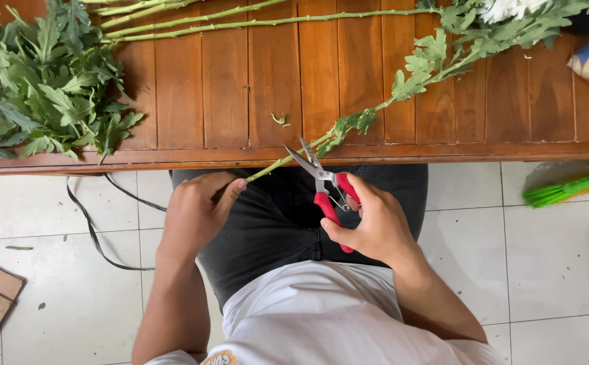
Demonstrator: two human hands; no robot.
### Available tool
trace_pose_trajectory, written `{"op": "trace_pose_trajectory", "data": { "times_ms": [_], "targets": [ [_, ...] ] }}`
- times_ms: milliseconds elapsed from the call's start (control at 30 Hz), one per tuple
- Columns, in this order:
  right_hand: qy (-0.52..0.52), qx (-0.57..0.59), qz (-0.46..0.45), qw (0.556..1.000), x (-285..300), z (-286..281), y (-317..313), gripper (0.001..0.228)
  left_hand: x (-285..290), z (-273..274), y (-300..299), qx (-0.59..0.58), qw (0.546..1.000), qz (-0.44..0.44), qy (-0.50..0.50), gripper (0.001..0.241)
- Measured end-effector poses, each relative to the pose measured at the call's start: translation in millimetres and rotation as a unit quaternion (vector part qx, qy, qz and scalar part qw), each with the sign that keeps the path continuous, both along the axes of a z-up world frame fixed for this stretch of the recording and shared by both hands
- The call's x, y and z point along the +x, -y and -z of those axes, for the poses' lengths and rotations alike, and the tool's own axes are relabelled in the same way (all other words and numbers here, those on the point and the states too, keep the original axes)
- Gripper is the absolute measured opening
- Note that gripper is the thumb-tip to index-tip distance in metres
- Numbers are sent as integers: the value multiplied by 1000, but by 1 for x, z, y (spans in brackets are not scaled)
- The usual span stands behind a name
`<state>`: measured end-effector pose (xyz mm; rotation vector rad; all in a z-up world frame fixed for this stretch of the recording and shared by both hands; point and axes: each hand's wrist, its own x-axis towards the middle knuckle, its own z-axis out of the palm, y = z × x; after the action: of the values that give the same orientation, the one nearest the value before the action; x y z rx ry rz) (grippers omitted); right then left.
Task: The person trims leaves from flower stems using shears and arranges them into groups on a table.
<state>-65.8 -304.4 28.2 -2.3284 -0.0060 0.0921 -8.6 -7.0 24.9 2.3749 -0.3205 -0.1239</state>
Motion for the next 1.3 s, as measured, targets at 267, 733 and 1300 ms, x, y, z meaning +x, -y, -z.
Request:
{"op": "trace_pose_trajectory", "data": {
  "times_ms": [267, 733, 1300],
  "targets": [
    [-27, -66, 36, 997, -21, -20, 17, 77, -5, 8, 7, -74, 997, 6, -17, 14],
    [25, -141, 103, 984, -25, -11, 20, 78, -9, 15, 1, -84, 994, 21, 63, 17],
    [-113, -95, 43, 988, 7, -27, 28, 51, -5, 23, 2, -59, 993, 37, 95, 22]
  ]
}}
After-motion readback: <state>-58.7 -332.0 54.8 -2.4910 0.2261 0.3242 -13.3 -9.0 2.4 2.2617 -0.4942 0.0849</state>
